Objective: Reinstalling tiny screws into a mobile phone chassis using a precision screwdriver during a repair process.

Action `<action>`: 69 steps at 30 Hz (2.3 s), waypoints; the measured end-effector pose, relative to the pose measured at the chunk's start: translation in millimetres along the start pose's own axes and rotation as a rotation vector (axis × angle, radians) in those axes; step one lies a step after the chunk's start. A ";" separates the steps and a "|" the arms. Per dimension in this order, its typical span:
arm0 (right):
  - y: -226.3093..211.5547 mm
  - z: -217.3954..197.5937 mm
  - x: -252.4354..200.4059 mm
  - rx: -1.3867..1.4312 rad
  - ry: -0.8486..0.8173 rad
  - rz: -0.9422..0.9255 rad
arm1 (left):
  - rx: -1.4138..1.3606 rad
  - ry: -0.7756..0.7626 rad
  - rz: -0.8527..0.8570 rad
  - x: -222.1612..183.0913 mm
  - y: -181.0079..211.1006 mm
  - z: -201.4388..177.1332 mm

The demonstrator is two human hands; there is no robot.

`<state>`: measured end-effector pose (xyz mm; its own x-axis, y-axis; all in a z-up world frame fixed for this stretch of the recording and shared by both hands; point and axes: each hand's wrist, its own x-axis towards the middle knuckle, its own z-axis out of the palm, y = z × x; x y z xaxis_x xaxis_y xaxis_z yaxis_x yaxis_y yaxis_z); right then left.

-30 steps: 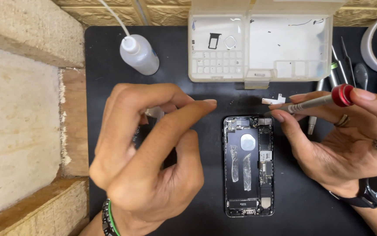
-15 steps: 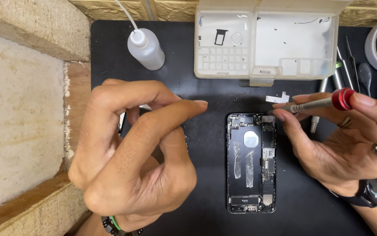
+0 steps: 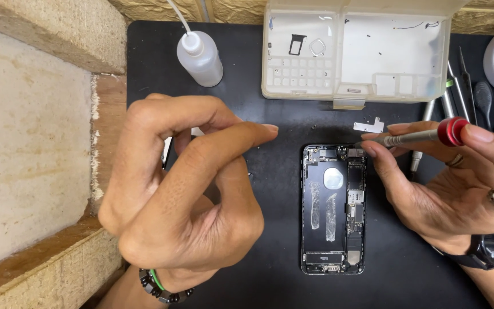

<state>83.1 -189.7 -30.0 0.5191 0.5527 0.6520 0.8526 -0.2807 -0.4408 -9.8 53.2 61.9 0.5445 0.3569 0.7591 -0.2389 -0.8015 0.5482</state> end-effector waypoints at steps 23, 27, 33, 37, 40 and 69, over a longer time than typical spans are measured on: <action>-2.7 -4.5 5.4 0.011 0.001 -0.105 | 0.004 0.026 -0.013 -0.7 -0.6 1.6; -7.0 -5.5 9.1 0.019 -0.026 -0.076 | 0.005 0.027 -0.009 -0.8 -0.6 1.8; -7.1 -13.0 12.7 -0.006 -0.092 -0.097 | 0.008 0.016 -0.011 -0.9 -0.1 1.0; 0.4 -7.8 32.4 0.106 -0.094 -0.282 | 0.015 -0.018 -0.002 -1.7 -1.6 -0.9; 4.3 -1.9 21.1 0.108 0.000 -0.193 | 0.022 -0.018 -0.001 -1.6 -1.4 -1.0; 6.7 13.2 1.8 0.295 0.019 -0.119 | -0.091 0.090 0.008 -0.8 -15.9 -4.9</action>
<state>89.0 -180.3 -39.9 0.4199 0.5527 0.7198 0.8546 0.0261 -0.5186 -10.4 68.0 54.3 0.4688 0.3956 0.7898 -0.3176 -0.7589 0.5685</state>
